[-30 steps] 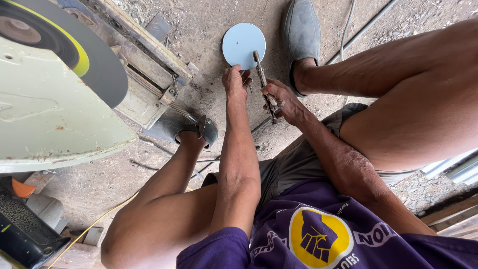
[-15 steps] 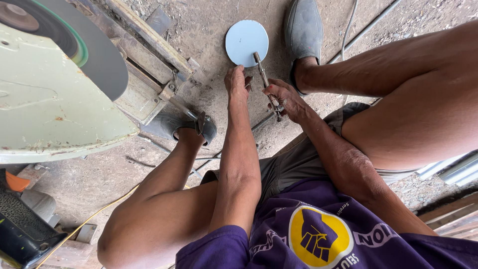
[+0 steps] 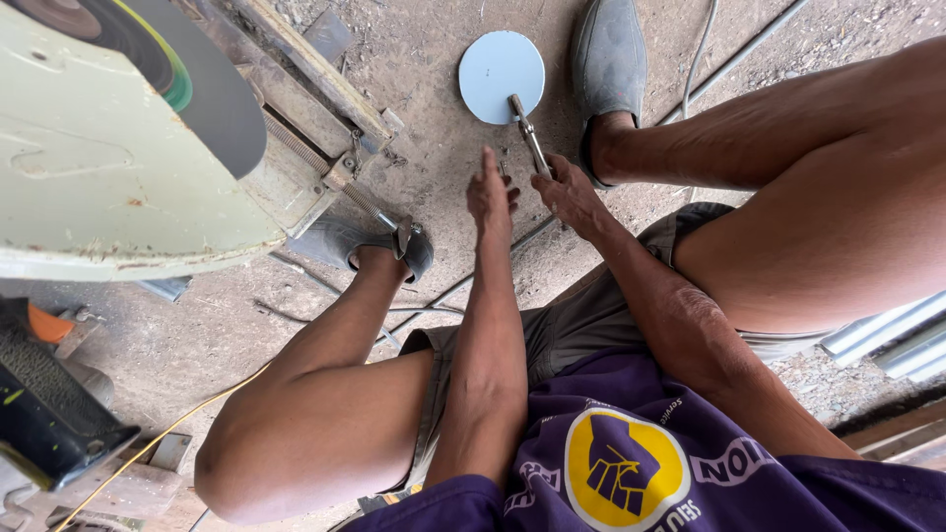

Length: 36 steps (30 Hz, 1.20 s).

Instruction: The person uses a bench grinder to smooth the edges of circular metal discs. They hold each disc with pliers against the spinning wheel, rotate it to grind all edges, then place the finished disc on a stack on the floor.

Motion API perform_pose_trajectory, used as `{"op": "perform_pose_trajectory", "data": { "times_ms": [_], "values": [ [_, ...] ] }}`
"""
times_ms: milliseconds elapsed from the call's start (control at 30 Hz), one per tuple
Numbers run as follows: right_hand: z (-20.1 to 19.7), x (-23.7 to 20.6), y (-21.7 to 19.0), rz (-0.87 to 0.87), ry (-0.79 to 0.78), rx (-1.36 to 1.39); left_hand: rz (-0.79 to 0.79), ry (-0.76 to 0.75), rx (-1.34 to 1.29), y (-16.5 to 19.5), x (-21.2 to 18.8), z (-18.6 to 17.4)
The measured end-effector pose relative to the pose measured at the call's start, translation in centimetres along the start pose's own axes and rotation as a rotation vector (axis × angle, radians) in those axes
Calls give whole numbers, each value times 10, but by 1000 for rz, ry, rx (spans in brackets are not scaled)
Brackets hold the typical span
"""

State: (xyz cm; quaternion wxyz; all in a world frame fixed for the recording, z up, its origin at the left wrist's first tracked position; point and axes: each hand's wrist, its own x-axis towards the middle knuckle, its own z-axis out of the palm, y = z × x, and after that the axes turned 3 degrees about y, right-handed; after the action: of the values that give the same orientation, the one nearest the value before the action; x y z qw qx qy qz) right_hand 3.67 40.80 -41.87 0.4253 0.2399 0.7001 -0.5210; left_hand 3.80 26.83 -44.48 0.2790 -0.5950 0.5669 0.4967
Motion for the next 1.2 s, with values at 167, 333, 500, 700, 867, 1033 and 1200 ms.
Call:
{"op": "perform_pose_trajectory", "data": {
  "times_ms": [167,333,500,700,867,1033,1200],
  "values": [
    [2,-9,-16,62,107,-357,-51,-297,78,-31,-35,14],
    [0,-15,-20,21,149,-419,-185,-504,-229,-40,-54,26],
    [-3,-18,-12,-45,155,-486,12,-466,-44,-44,-62,15],
    [-3,-31,-15,-141,182,-509,244,-201,44,-28,-54,-14],
    [3,-66,-41,-422,208,-327,458,-127,-379,18,-50,-44],
    [0,-103,-79,-700,217,-246,647,-116,-726,75,-83,-74],
    [-10,-136,-87,-862,225,-291,995,-290,-884,108,-122,-89]
  ]
}}
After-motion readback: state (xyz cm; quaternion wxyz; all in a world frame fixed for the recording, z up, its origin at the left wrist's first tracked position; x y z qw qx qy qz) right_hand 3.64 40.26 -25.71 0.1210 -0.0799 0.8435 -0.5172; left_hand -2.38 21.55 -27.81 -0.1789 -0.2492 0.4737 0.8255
